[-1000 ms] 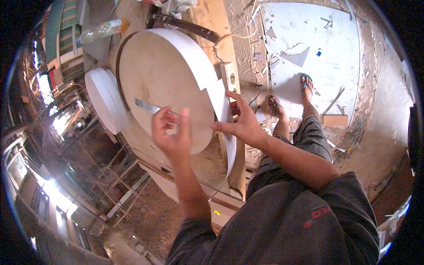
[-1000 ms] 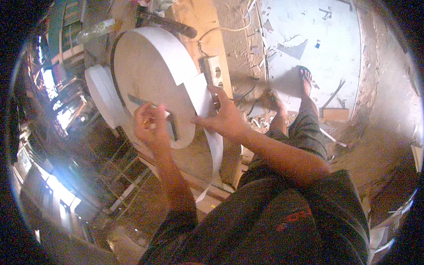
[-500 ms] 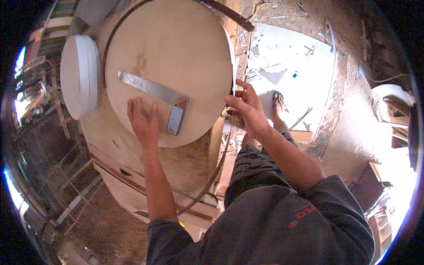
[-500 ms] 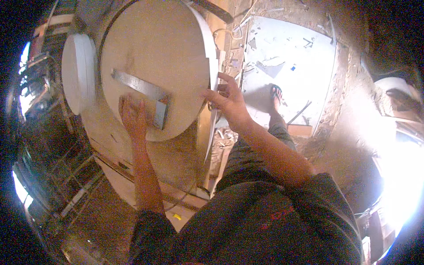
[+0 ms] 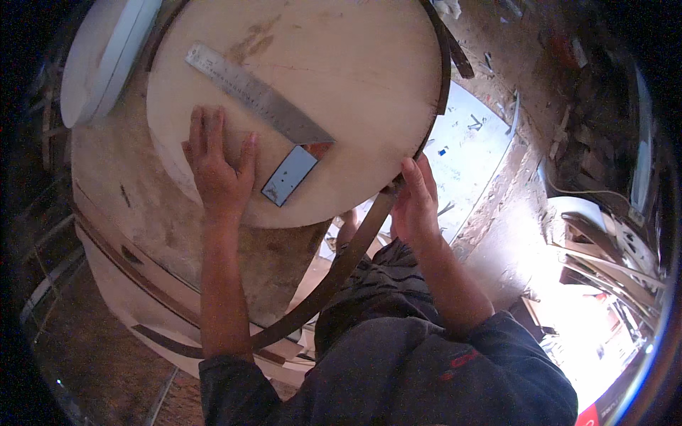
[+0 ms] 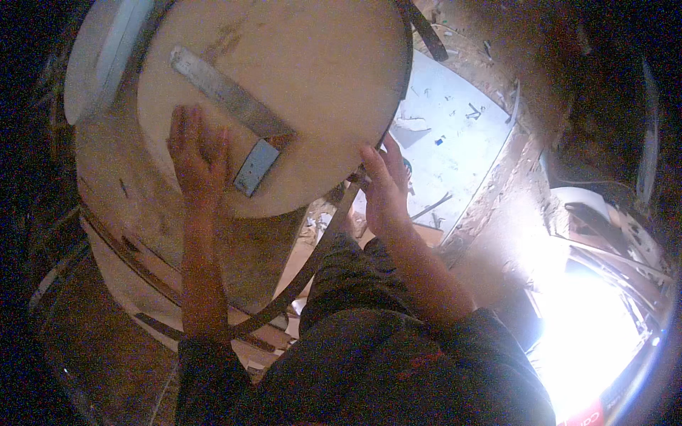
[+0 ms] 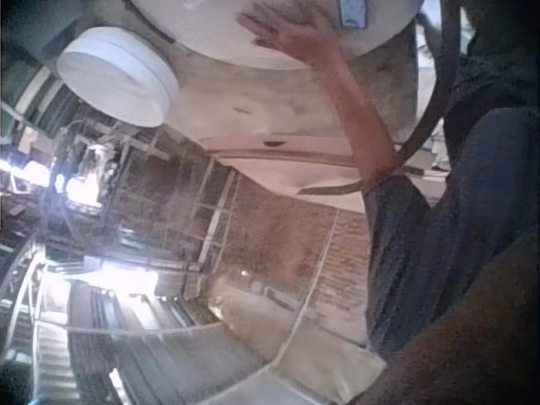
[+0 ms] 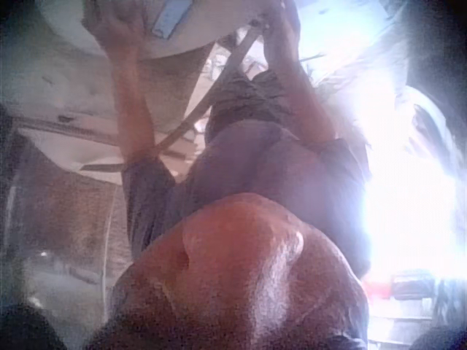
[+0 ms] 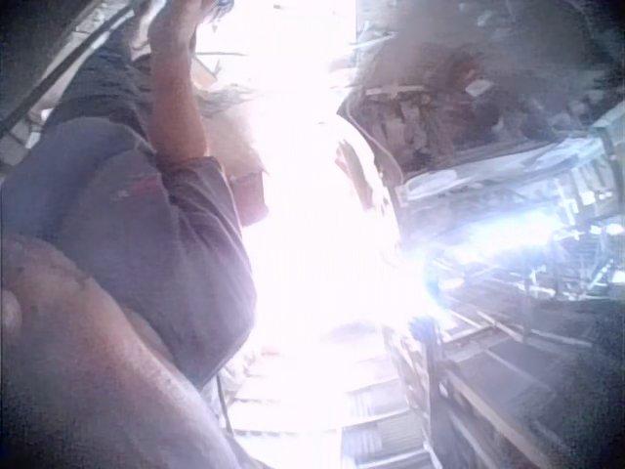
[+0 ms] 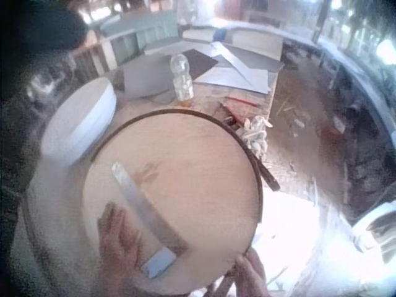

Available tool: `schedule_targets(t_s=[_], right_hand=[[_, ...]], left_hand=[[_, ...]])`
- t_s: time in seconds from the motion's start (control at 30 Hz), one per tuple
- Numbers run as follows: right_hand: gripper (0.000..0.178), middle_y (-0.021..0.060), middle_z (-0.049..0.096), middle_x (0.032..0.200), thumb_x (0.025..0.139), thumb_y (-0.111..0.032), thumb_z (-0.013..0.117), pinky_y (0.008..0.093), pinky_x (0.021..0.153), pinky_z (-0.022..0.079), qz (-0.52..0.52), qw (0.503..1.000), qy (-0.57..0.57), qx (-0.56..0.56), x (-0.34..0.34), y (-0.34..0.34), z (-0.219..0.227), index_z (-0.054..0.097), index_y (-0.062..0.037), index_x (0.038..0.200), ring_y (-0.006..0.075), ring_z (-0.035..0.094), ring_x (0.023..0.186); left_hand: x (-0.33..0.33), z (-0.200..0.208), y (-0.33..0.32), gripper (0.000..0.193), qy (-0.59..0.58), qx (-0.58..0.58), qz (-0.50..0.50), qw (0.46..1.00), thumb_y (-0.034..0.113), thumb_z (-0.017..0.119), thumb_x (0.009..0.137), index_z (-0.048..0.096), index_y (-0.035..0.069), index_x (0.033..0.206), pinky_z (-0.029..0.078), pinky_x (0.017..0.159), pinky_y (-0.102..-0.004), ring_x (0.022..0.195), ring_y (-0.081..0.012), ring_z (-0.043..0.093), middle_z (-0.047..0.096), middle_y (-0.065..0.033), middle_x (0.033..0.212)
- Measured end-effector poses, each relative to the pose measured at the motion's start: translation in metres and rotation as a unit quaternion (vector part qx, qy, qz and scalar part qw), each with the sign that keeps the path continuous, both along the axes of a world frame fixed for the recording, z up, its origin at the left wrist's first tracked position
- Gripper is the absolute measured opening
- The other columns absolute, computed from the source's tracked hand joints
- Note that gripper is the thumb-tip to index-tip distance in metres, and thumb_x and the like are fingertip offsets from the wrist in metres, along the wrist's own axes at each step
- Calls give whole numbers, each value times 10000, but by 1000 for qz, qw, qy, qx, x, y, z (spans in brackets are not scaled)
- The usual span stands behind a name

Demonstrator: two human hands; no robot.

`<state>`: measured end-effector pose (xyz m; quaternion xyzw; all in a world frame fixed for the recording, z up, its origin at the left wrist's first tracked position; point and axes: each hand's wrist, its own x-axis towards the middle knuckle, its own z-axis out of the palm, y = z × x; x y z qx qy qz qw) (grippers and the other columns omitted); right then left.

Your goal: The person fits a curved wooden strip around the edge of a circular wooden board, then wipes the board's surface with a cloth. The person handles the strip and board by hand and uses a cloth to clean the surface.

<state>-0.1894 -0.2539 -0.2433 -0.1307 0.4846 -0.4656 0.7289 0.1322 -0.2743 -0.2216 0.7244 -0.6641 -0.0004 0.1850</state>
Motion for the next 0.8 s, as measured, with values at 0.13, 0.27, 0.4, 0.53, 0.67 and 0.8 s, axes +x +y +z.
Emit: schedule_targets(t_s=[0.13, 0.27, 0.4, 0.53, 0.67, 0.8], right_hand=[[680, 117, 538, 1466, 1029, -380, 653, 452, 1153, 404, -13, 999, 22, -29, 8, 1, 6, 376, -60, 1561, 258, 504, 1379], [661, 96, 538, 1474, 1036, -395, 644, 438, 1165, 402, -25, 999, 24, -29, 14, 2, 11, 397, -54, 1545, 246, 501, 1385], [650, 111, 525, 1481, 1028, -368, 650, 456, 1177, 381, -31, 999, 24, -33, 16, 3, 11, 393, -48, 1532, 263, 486, 1392], [664, 146, 495, 1508, 1029, -304, 643, 478, 1202, 339, -38, 999, 10, -15, 16, 3, 8, 343, -34, 1556, 297, 446, 1425], [704, 146, 498, 1503, 1012, -348, 665, 478, 1195, 349, -34, 999, 24, -19, 17, 2, 11, 345, -43, 1560, 297, 452, 1420], [793, 144, 504, 1493, 974, -404, 701, 483, 1183, 370, -21, 1000, -20, -4, 8, 3, 11, 326, -50, 1576, 299, 465, 1410]], left_hand=[[-3, 3, 0, 673, -1, 3, 5, 1000, 447, 733, 944, 558, 89, 1486, 261, 1183, -688, 1509, -414, 376, 380, -244, 1630], [-2, -1, 2, 670, -8, -10, 5, 1000, 445, 737, 942, 562, 91, 1483, 274, 1176, -684, 1507, -406, 383, 385, -238, 1627], [-4, 0, 0, 670, -17, -1, 7, 1000, 444, 735, 944, 557, 102, 1492, 282, 1170, -682, 1508, -396, 388, 386, -232, 1629], [-6, 4, -1, 672, -8, -3, 5, 1000, 444, 734, 947, 550, 114, 1502, 286, 1167, -679, 1513, -390, 385, 397, -232, 1622], [-5, 6, -2, 687, 10, -3, 0, 1000, 432, 754, 941, 538, 112, 1509, 297, 1176, -649, 1515, -398, 376, 418, -232, 1606], [10, 13, 13, 688, 32, -61, 48, 997, 398, 784, 932, 542, 57, 1479, 325, 1184, -588, 1481, -425, 394, 449, -229, 1572]])
